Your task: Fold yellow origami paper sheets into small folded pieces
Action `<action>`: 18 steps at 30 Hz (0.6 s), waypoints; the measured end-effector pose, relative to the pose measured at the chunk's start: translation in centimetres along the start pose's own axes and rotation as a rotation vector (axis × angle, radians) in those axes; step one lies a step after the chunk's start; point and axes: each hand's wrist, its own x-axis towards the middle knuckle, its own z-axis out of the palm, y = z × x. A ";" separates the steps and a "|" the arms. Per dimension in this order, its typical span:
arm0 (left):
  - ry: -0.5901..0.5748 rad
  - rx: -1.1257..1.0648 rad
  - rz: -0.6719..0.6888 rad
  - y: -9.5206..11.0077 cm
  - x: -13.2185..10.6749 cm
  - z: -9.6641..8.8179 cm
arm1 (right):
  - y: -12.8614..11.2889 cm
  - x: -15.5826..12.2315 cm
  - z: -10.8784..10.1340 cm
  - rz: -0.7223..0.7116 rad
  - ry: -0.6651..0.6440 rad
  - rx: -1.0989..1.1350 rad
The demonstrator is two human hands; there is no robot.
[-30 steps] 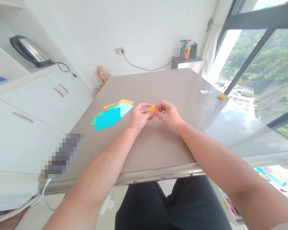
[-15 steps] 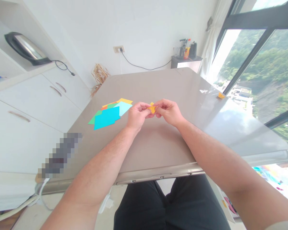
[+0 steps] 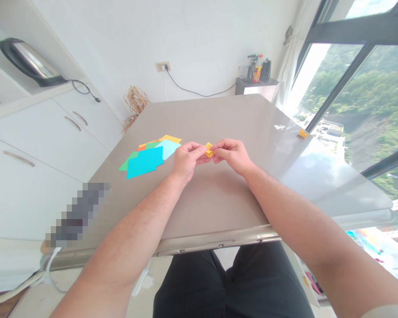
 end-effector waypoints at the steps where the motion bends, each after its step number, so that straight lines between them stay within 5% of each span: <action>1: 0.002 0.009 0.011 0.0 0.0 0.0 | 0.0 0.0 0.0 0.001 0.003 -0.016; 18: 0.061 0.123 0.210 -0.3 0.0 0.3 | 0.2 0.0 0.3 0.050 0.039 -0.144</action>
